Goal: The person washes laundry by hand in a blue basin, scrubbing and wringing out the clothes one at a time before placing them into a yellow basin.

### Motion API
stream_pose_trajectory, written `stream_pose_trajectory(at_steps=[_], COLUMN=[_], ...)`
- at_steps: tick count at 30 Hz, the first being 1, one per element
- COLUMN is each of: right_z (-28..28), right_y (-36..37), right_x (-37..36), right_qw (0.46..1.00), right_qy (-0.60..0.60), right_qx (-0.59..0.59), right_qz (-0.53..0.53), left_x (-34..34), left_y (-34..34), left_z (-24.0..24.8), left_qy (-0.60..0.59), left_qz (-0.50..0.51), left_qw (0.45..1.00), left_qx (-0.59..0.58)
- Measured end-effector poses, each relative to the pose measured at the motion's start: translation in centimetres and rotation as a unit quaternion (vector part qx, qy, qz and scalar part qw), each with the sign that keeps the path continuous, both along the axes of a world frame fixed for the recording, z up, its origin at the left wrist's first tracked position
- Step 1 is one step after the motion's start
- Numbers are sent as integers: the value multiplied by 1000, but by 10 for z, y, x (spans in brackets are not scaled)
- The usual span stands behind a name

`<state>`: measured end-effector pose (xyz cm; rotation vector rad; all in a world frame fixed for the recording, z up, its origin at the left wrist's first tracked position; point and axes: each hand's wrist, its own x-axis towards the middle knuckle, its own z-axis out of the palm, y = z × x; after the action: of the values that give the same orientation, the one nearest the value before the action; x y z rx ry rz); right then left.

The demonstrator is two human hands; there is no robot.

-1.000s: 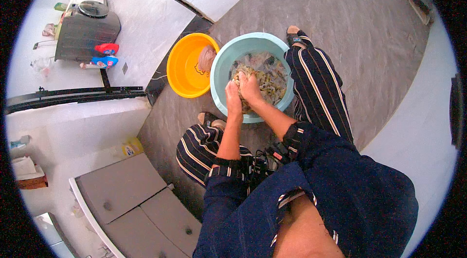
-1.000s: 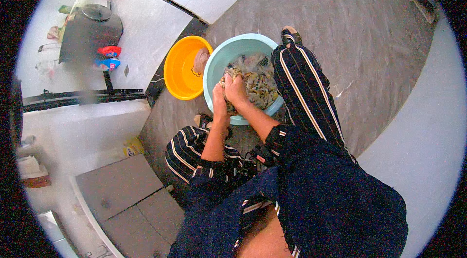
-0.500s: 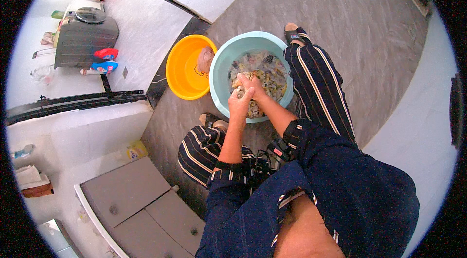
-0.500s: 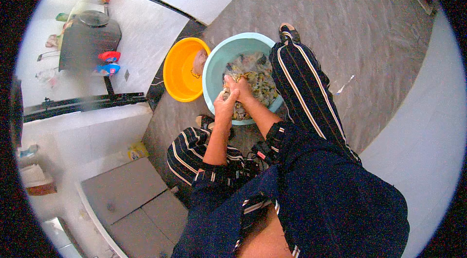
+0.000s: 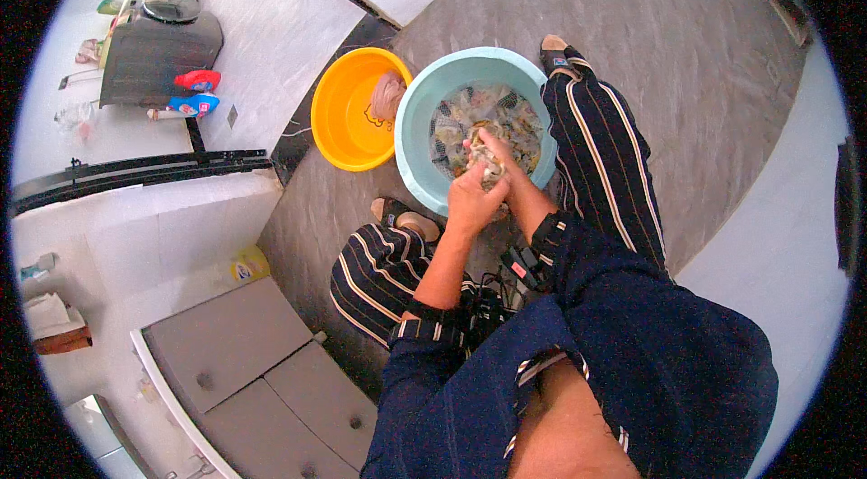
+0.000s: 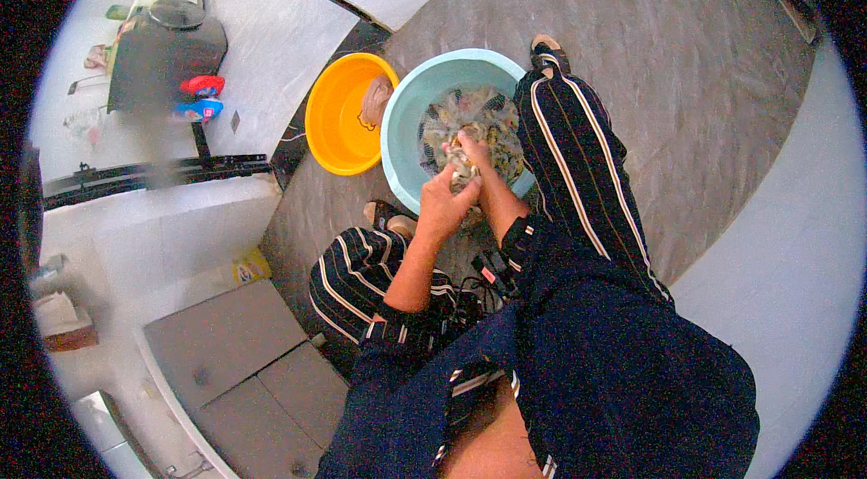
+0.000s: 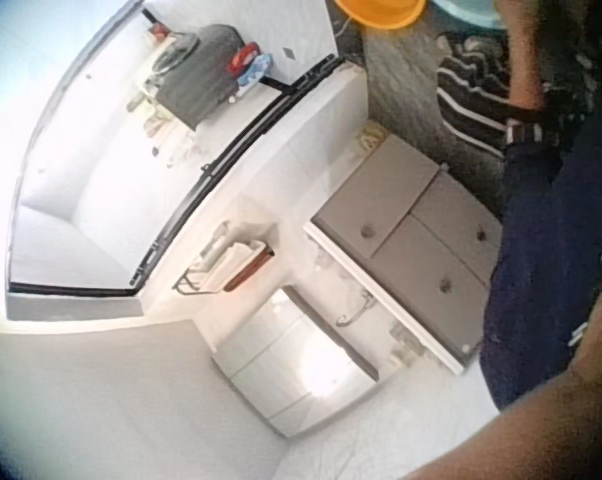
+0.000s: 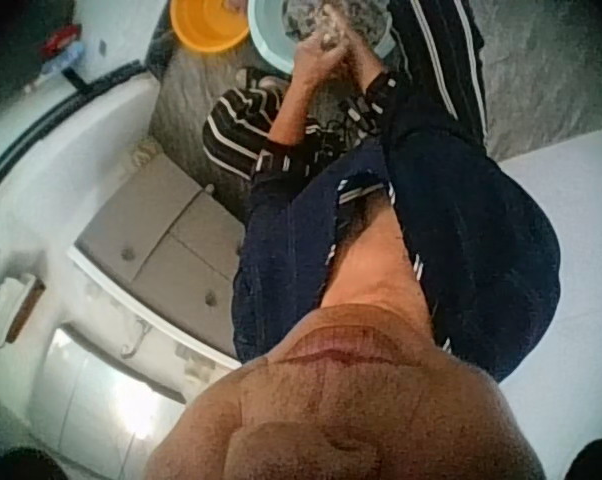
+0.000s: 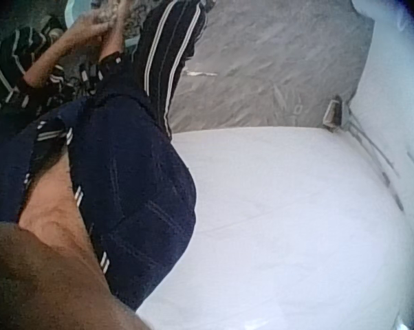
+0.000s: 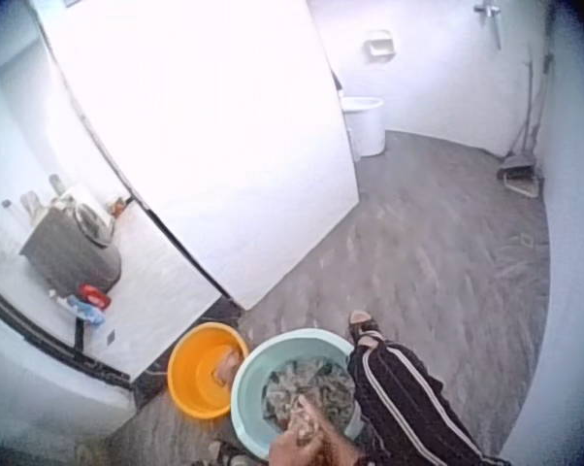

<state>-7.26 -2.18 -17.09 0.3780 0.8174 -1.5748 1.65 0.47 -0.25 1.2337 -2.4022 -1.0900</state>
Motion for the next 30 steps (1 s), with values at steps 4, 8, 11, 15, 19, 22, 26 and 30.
stream_pose_trajectory(at_steps=[4,8,11,15,19,22,26,30], right_z=[46,105,121,18,18,100,98,81], right_y=[-13,-9,-7,-25,-24,0,-2,-5], right_x=[28,55,52,14,38,59,42,18], right_qw=[987,999,1000,994,998,998,998,973], right_qy=[141,20,19,-84,-62,37,26,227], right_qx=[68,40,12,-61,-11,27,48,-17], right_qz=[-27,13,8,33,-32,42,-37,-28], left_x=[11,43,47,-10,-10,30,8,-4], left_y=[-28,-59,-48,-6,-17,-33,-30,-18], left_z=[-20,-34,-33,15,6,-14,8,17], left_qy=[38,-20,52,82,23,20,33,57], left_qz=[146,259,190,32,98,192,151,87], left_qw=[988,964,969,965,976,968,973,978], left_qx=[-20,-59,-147,-248,-193,-164,-170,-180])
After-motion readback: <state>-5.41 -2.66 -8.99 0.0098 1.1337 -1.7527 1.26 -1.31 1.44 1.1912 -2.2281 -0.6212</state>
